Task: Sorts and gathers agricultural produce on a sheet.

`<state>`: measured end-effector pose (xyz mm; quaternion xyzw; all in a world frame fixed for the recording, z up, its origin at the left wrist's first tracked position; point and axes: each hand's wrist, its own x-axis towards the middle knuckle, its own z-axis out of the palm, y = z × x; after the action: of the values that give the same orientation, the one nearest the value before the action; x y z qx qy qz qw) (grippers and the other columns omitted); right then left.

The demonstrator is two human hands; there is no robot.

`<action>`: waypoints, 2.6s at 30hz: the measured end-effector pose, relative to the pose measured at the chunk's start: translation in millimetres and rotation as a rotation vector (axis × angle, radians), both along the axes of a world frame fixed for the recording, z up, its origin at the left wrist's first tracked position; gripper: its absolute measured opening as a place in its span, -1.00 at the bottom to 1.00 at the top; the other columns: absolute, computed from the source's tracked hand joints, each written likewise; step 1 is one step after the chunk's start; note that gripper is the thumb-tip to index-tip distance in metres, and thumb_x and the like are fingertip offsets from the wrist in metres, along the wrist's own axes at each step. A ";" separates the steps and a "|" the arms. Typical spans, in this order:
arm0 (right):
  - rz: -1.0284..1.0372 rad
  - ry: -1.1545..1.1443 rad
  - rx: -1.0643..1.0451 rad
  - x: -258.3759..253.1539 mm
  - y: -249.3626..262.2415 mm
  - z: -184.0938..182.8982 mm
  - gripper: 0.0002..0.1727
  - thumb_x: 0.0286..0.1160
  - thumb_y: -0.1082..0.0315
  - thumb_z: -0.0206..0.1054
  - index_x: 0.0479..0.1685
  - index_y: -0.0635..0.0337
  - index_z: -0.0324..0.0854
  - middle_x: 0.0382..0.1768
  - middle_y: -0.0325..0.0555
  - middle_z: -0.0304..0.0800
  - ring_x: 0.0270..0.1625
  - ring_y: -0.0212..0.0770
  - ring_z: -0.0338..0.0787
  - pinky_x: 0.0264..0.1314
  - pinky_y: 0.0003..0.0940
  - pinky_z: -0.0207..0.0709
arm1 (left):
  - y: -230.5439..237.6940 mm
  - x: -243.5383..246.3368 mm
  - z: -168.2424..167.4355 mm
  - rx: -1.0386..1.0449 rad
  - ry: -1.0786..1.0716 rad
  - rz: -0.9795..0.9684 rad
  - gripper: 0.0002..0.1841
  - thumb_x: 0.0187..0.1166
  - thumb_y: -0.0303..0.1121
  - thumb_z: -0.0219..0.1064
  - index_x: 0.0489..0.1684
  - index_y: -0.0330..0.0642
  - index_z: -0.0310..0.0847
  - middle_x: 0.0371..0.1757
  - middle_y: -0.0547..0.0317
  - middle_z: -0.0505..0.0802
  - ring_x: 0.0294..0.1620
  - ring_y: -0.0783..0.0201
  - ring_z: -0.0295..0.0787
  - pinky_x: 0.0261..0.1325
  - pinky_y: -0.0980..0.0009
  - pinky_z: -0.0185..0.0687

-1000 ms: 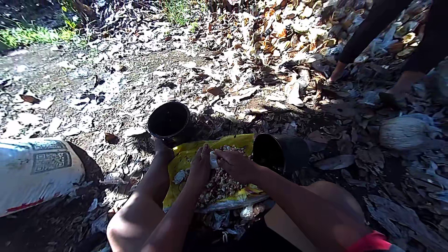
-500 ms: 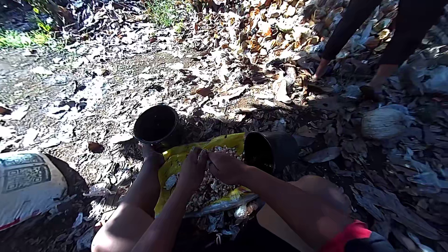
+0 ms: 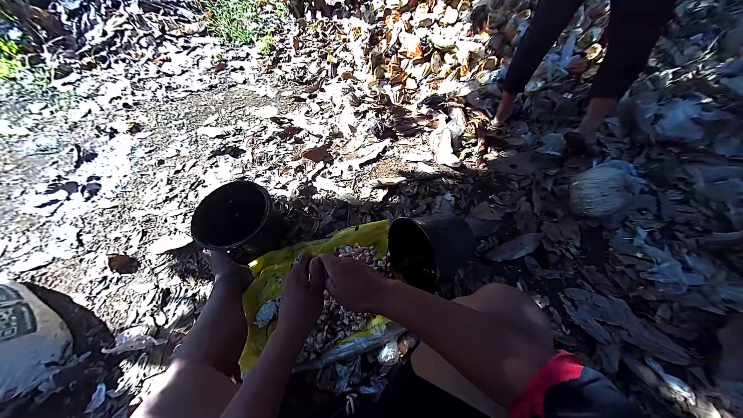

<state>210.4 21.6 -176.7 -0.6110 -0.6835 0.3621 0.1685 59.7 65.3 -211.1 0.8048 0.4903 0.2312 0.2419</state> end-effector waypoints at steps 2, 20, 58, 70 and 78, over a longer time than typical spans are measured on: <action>-0.008 0.026 -0.002 1.8 0.6 0.1 -0.53 0.80 0.31 -0.01 0.61 0.25 0.38 0.29 0.15 0.74 0.37 0.05 0.76 0.43 0.06 0.60 | 0.0 0.4 -0.4 0.001 0.008 0.000 -0.52 0.87 -0.12 -0.19 0.13 -0.25 0.61 -0.11 -0.05 0.79 -0.02 0.06 0.78 0.12 -0.03 0.64; -0.156 0.581 -0.041 21.9 6.4 -21.4 -0.57 0.77 0.42 -0.12 0.37 0.24 0.61 0.01 0.04 0.80 -0.22 -0.21 0.84 -0.08 -0.22 0.79 | 8.4 -11.8 -9.7 -0.198 -0.543 -0.026 -0.61 0.87 -0.24 -0.20 0.06 -0.18 0.59 -0.18 0.25 0.77 -0.30 0.45 0.73 -0.26 0.46 0.72; -0.071 -0.060 0.041 -3.0 -8.8 -0.3 -0.61 0.70 0.18 0.13 0.32 0.25 0.48 0.19 0.09 0.70 0.24 -0.02 0.78 0.27 -0.04 0.67 | 23.8 3.4 20.5 -0.256 0.052 0.004 -0.39 0.86 0.14 -0.22 -0.19 -0.04 0.72 -0.43 0.18 0.69 -0.31 0.18 0.68 -0.14 0.00 0.57; -0.107 0.197 0.062 14.0 -1.9 0.2 -0.68 0.77 0.35 -0.01 0.28 0.28 0.54 0.12 0.10 0.73 0.14 -0.09 0.80 0.27 -0.12 0.67 | 20.5 9.4 18.0 -0.212 -0.180 0.024 -0.50 0.88 -0.03 -0.13 -0.13 -0.13 0.71 -0.41 0.22 0.72 -0.35 0.33 0.68 -0.16 0.22 0.63; -0.084 0.323 0.020 16.8 0.0 -9.2 -0.70 0.76 0.20 0.10 0.12 0.21 0.60 -0.07 -0.04 0.78 -0.09 -0.25 0.84 0.08 -0.25 0.76 | 29.7 -1.7 18.1 -0.258 -0.118 -0.084 -0.48 0.88 0.04 -0.13 -0.17 -0.08 0.70 -0.42 0.24 0.72 -0.36 0.35 0.68 -0.19 0.23 0.65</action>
<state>227.2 21.5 -185.9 -0.5711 -0.6248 0.4417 0.2972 58.0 95.0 -193.0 0.7718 0.4669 0.2026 0.3811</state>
